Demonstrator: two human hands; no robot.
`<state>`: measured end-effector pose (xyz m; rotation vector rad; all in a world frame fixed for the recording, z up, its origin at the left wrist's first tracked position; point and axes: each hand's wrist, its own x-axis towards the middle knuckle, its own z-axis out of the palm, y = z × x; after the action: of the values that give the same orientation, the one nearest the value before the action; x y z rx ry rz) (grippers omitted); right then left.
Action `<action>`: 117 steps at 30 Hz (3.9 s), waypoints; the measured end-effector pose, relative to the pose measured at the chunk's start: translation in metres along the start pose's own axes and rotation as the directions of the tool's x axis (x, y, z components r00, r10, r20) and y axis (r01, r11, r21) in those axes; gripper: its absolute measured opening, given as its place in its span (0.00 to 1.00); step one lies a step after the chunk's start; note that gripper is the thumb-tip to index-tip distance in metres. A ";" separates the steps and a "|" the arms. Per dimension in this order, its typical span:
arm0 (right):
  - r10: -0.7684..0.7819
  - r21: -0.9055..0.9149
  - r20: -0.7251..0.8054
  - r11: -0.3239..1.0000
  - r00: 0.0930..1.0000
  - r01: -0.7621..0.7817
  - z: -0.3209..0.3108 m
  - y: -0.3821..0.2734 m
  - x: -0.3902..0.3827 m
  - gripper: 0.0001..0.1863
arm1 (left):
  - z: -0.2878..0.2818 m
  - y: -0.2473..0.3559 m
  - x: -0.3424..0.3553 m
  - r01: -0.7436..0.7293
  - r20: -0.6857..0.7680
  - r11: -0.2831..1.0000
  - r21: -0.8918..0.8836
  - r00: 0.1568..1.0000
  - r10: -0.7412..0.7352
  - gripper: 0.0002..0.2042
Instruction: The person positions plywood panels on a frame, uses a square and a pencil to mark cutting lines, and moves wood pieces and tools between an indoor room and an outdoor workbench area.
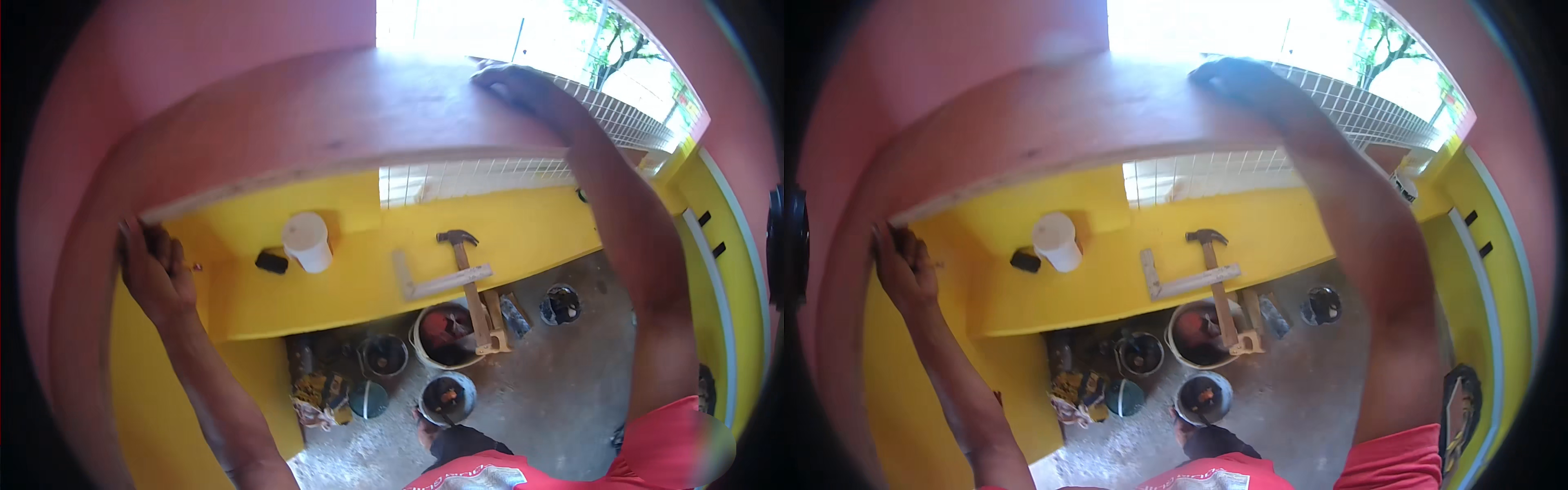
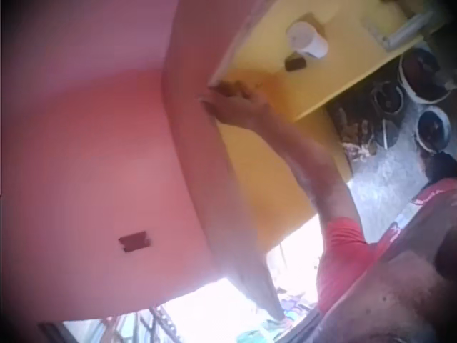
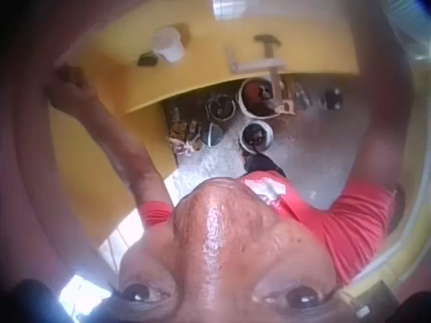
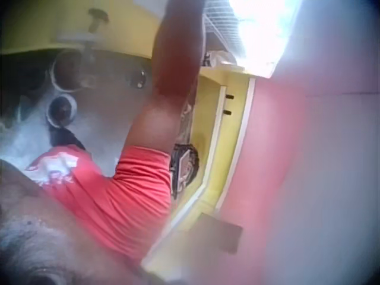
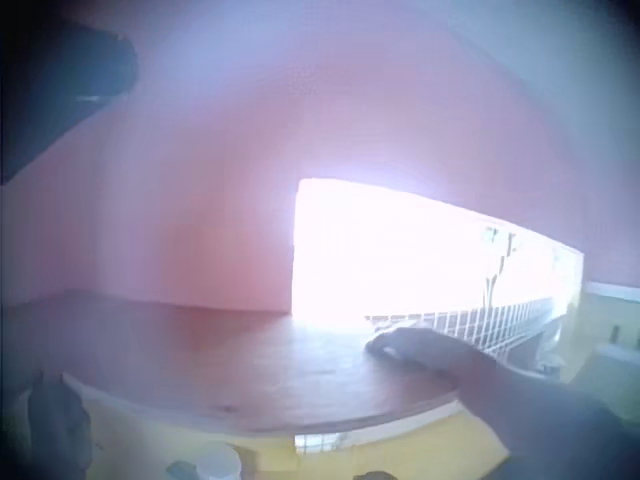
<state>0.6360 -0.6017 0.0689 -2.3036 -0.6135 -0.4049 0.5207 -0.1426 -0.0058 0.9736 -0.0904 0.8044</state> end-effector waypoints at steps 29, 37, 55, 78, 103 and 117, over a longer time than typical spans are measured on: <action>0.528 0.251 -0.017 0.824 0.849 -0.508 0.006 -0.048 0.005 0.27 | 0.018 0.018 -0.011 0.035 -0.021 0.999 -0.009 0.999 -0.035 0.11; 0.505 0.316 -0.021 0.822 0.863 -0.474 0.019 -0.021 0.010 0.41 | 0.030 0.017 -0.016 0.162 -0.122 0.985 -0.066 0.978 -0.169 0.11; 0.833 0.594 -0.144 0.504 0.534 -0.627 0.040 0.050 -0.462 0.18 | -0.059 0.026 -0.396 0.438 0.234 0.770 0.465 0.778 -0.583 0.03; 0.623 0.665 0.101 0.538 0.776 -0.519 0.068 0.011 -0.566 0.12 | -0.114 0.167 -0.665 0.746 -0.103 0.650 -0.146 0.642 -0.760 0.05; 0.526 0.487 0.192 0.682 0.828 -0.546 0.104 -0.160 -0.645 0.17 | -0.225 0.317 -0.798 0.616 -0.241 0.750 -0.243 0.710 -0.661 0.17; 0.604 0.507 0.260 0.579 0.753 -0.639 0.110 -0.150 -0.686 0.14 | -0.241 0.322 -0.808 0.664 -0.226 0.711 -0.232 0.674 -0.703 0.18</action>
<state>-0.0072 -0.6428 -0.2317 -1.7743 0.1012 0.1873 -0.3294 -0.3190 -0.2515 0.6630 0.4711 0.2203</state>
